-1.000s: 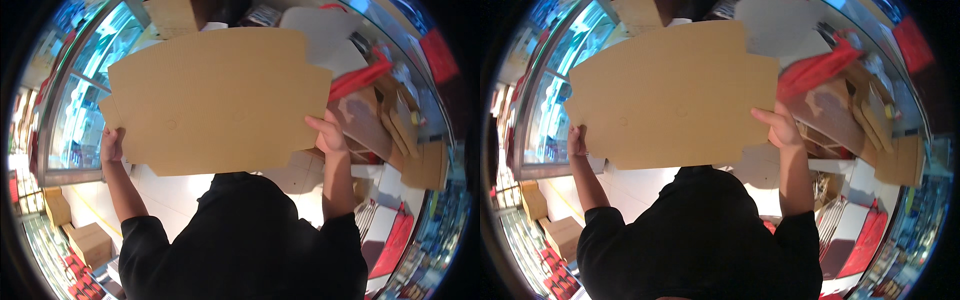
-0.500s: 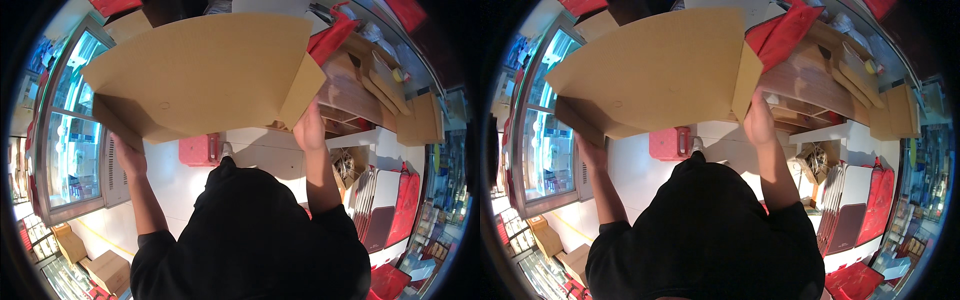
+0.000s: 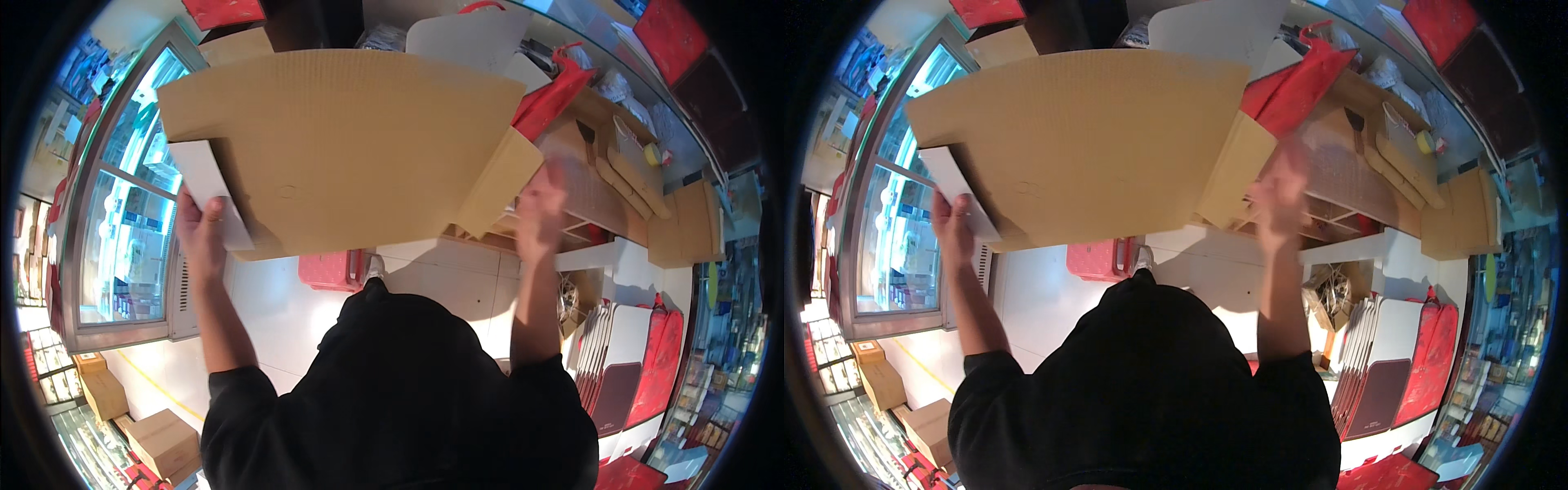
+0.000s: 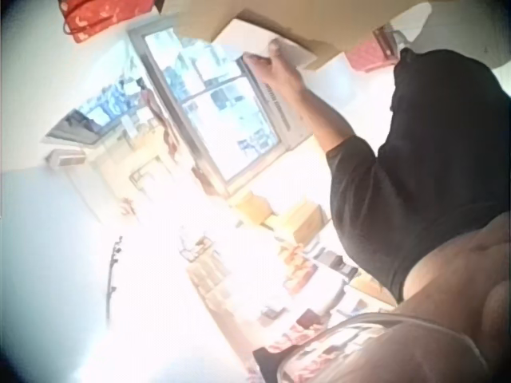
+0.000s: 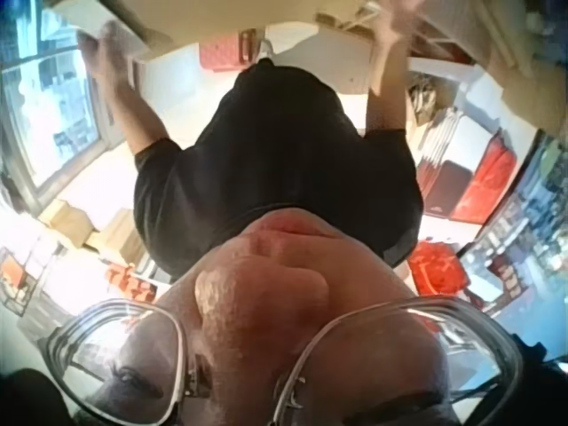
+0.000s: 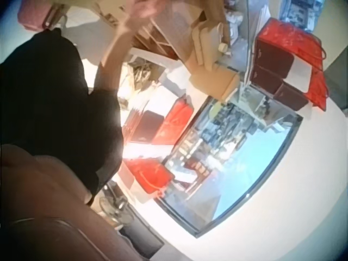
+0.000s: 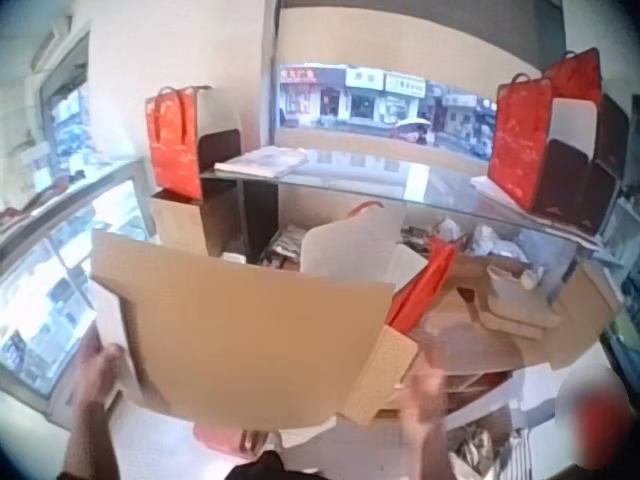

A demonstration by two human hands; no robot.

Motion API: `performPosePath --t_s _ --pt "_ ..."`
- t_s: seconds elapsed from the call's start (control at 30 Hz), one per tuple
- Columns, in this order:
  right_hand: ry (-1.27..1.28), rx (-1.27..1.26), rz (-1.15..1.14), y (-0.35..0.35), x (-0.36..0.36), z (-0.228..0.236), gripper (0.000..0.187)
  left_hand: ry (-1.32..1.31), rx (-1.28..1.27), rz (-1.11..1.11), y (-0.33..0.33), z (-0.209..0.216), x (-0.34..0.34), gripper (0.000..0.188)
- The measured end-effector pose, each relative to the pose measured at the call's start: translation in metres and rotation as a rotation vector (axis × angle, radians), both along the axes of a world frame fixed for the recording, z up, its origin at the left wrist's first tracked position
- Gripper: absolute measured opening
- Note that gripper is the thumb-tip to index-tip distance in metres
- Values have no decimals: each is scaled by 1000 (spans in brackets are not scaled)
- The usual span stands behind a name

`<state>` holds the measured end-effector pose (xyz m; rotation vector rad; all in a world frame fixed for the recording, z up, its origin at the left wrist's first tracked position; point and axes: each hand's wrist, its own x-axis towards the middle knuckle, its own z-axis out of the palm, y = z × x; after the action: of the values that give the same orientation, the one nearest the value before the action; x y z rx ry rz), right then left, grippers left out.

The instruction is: The person assembles flat-packed cardboard boxes by folding the flaps and inserting tabs into slots. They handle multiple white and red patterned boxes, repeatedly folding and unfolding them to fit the components together. The person also picks up and places down various cardboard pieces and red gift bags on the counter.

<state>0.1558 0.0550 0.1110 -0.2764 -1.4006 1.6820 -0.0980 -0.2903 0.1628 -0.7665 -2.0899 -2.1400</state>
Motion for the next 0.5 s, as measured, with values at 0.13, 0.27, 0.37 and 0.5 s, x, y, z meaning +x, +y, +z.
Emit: performPosePath --t_s 0.13,0.27,0.37,0.5 --pt "-57 798 -121 2 8 125 82 212 -184 -130 -15 64 -7 46" --pt "-677 960 239 -46 -25 168 76 442 -328 -248 6 118 8 44" --pt "-722 568 402 -34 -40 153 59 794 -313 -183 42 150 18 43" --pt "-417 91 296 -10 -36 129 42 778 173 122 45 128 -26 55"
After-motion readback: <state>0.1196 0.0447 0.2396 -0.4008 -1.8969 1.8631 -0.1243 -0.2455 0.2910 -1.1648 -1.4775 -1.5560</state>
